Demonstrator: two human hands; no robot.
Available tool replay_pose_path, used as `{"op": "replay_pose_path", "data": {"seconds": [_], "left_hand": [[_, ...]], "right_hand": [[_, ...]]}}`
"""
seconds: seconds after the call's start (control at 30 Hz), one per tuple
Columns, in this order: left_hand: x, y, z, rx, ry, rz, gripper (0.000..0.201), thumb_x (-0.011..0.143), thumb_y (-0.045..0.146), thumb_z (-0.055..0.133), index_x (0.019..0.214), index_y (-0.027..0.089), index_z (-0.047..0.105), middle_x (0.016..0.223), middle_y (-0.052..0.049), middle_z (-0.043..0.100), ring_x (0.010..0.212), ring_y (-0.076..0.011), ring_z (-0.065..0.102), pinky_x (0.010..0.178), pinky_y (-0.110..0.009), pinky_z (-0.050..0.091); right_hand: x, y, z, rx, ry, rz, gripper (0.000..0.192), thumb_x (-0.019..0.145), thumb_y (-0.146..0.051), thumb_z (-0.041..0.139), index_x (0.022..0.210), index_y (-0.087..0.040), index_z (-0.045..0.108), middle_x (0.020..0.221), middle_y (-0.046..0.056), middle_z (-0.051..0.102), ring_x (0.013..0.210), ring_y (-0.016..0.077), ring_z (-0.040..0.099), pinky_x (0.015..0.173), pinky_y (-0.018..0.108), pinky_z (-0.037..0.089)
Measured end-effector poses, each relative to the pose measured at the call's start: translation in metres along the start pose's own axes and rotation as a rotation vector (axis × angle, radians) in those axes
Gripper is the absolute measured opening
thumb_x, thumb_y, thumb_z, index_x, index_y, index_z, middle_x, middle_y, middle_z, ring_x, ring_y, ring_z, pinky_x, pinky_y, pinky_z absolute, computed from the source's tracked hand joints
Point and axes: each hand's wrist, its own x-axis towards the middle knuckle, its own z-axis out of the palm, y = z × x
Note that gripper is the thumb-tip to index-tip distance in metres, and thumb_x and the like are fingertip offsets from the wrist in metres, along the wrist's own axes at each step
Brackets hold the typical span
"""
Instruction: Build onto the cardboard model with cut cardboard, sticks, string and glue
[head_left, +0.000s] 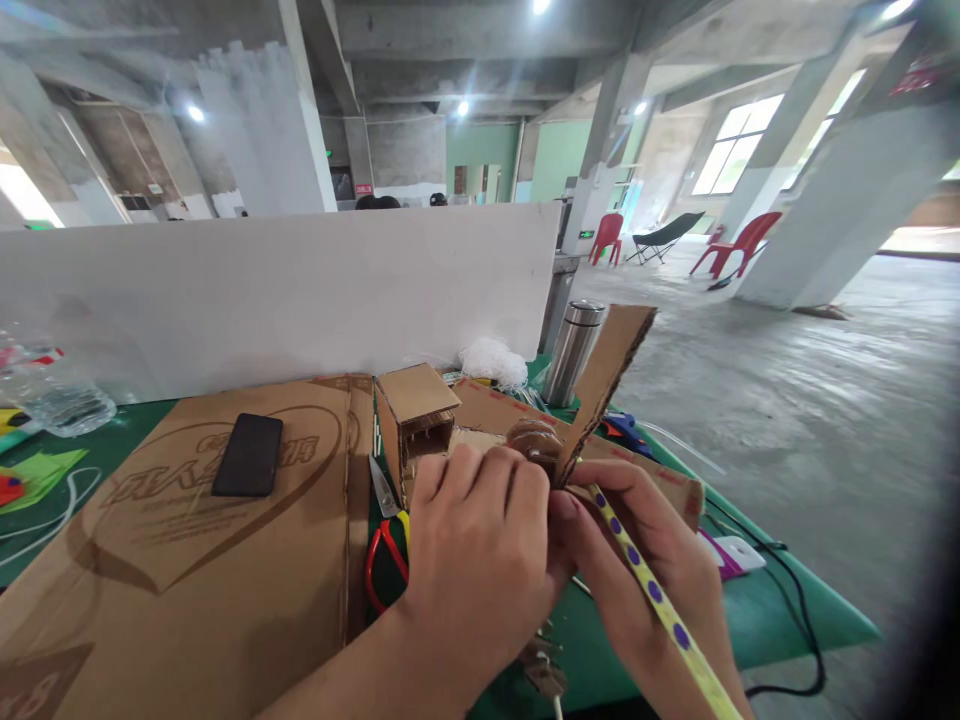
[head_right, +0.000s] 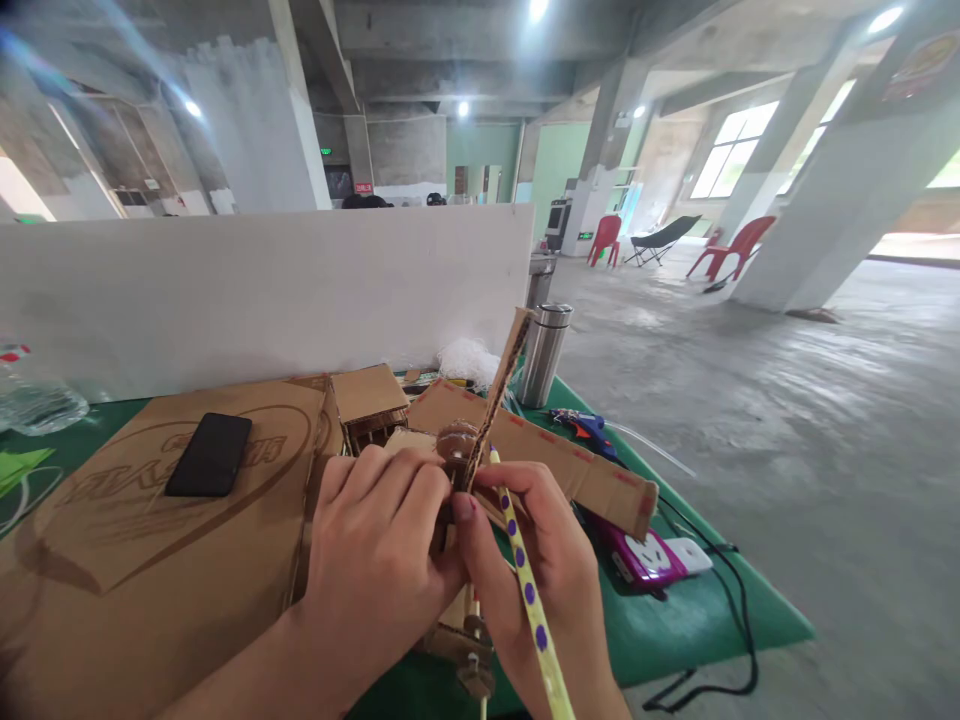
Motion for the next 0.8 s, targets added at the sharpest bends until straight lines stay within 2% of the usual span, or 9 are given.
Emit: {"op": "replay_pose_path", "data": {"seconds": [0.1, 0.2, 0.3, 0.43, 0.57, 0.63, 0.7, 0.77, 0.8], "left_hand": [[-0.001, -0.006, -0.005, -0.119, -0.072, -0.012, 0.012, 0.089, 0.025, 0.061, 0.079, 0.019, 0.059, 0.09, -0.003, 0.074, 0.083, -0.0235, 0.063, 0.074, -0.04, 0.038], [0.002, -0.019, -0.017, -0.305, -0.224, 0.042, 0.007, 0.091, 0.023, 0.058, 0.092, 0.018, 0.062, 0.107, -0.005, 0.074, 0.097, -0.0237, 0.066, 0.085, -0.039, 0.045], [0.01, -0.031, -0.029, -0.411, -0.339, 0.065, 0.014, 0.092, 0.01, 0.051, 0.097, 0.018, 0.062, 0.099, -0.003, 0.075, 0.092, -0.0182, 0.069, 0.081, -0.031, 0.049], [0.022, -0.037, -0.031, -0.335, -0.353, -0.005, 0.015, 0.086, 0.011, 0.066, 0.096, 0.021, 0.058, 0.079, 0.004, 0.075, 0.071, -0.0154, 0.07, 0.059, -0.026, 0.046], [0.028, -0.038, -0.024, -0.103, -0.27, 0.074, 0.019, 0.085, 0.02, 0.071, 0.101, 0.023, 0.06, 0.07, 0.003, 0.071, 0.077, -0.0234, 0.066, 0.062, -0.032, 0.045], [0.031, -0.042, -0.021, -0.039, -0.197, 0.134, 0.018, 0.085, 0.022, 0.072, 0.1, 0.023, 0.061, 0.083, -0.001, 0.071, 0.088, -0.0268, 0.063, 0.073, -0.037, 0.049], [0.036, -0.05, -0.018, -0.059, -0.18, 0.141, 0.022, 0.083, 0.026, 0.074, 0.099, 0.021, 0.061, 0.108, -0.008, 0.069, 0.108, -0.0309, 0.058, 0.089, -0.044, 0.048], [0.044, -0.06, -0.016, -0.187, -0.289, 0.084, 0.031, 0.081, 0.03, 0.076, 0.104, 0.021, 0.059, 0.124, -0.009, 0.064, 0.12, -0.0309, 0.054, 0.096, -0.045, 0.047], [0.049, -0.064, -0.015, -0.272, -0.379, 0.051, 0.033, 0.081, 0.032, 0.076, 0.107, 0.022, 0.058, 0.124, -0.008, 0.064, 0.119, -0.0287, 0.057, 0.094, -0.042, 0.048]], "right_hand": [[0.005, 0.006, -0.003, 0.0, -0.018, -0.068, 0.007, 0.09, -0.03, 0.063, 0.087, -0.024, 0.061, 0.069, -0.002, 0.059, 0.05, 0.0123, 0.052, 0.042, 0.022, 0.041], [0.004, 0.008, -0.004, 0.03, -0.014, -0.08, 0.01, 0.091, -0.028, 0.062, 0.082, -0.023, 0.062, 0.068, -0.002, 0.059, 0.053, 0.0123, 0.053, 0.045, 0.021, 0.042], [-0.001, 0.007, -0.002, 0.071, -0.036, -0.038, 0.015, 0.092, -0.03, 0.063, 0.079, -0.022, 0.064, 0.068, -0.002, 0.058, 0.057, 0.0127, 0.054, 0.05, 0.022, 0.042], [-0.001, 0.008, 0.003, 0.129, -0.034, 0.074, 0.019, 0.093, -0.036, 0.063, 0.081, -0.021, 0.068, 0.074, 0.001, 0.062, 0.065, 0.0145, 0.056, 0.056, 0.023, 0.044], [0.011, 0.019, 0.006, 0.185, -0.071, 0.115, 0.025, 0.09, -0.043, 0.065, 0.079, -0.021, 0.07, 0.076, 0.002, 0.065, 0.069, 0.0166, 0.059, 0.06, 0.024, 0.047], [0.017, 0.025, 0.008, 0.234, -0.09, 0.17, 0.026, 0.089, -0.045, 0.066, 0.082, -0.021, 0.072, 0.075, 0.002, 0.066, 0.068, 0.0171, 0.061, 0.06, 0.025, 0.048], [0.02, 0.03, 0.009, 0.29, -0.09, 0.224, 0.026, 0.088, -0.047, 0.067, 0.084, -0.021, 0.072, 0.075, 0.002, 0.067, 0.068, 0.0181, 0.062, 0.06, 0.026, 0.05], [0.021, 0.032, 0.01, 0.327, -0.085, 0.256, 0.027, 0.087, -0.048, 0.068, 0.083, -0.021, 0.073, 0.074, 0.002, 0.067, 0.068, 0.0186, 0.063, 0.06, 0.026, 0.052], [0.021, 0.032, 0.01, 0.335, -0.086, 0.264, 0.028, 0.086, -0.048, 0.068, 0.081, -0.021, 0.072, 0.073, 0.002, 0.067, 0.068, 0.0185, 0.063, 0.059, 0.026, 0.052]]}}
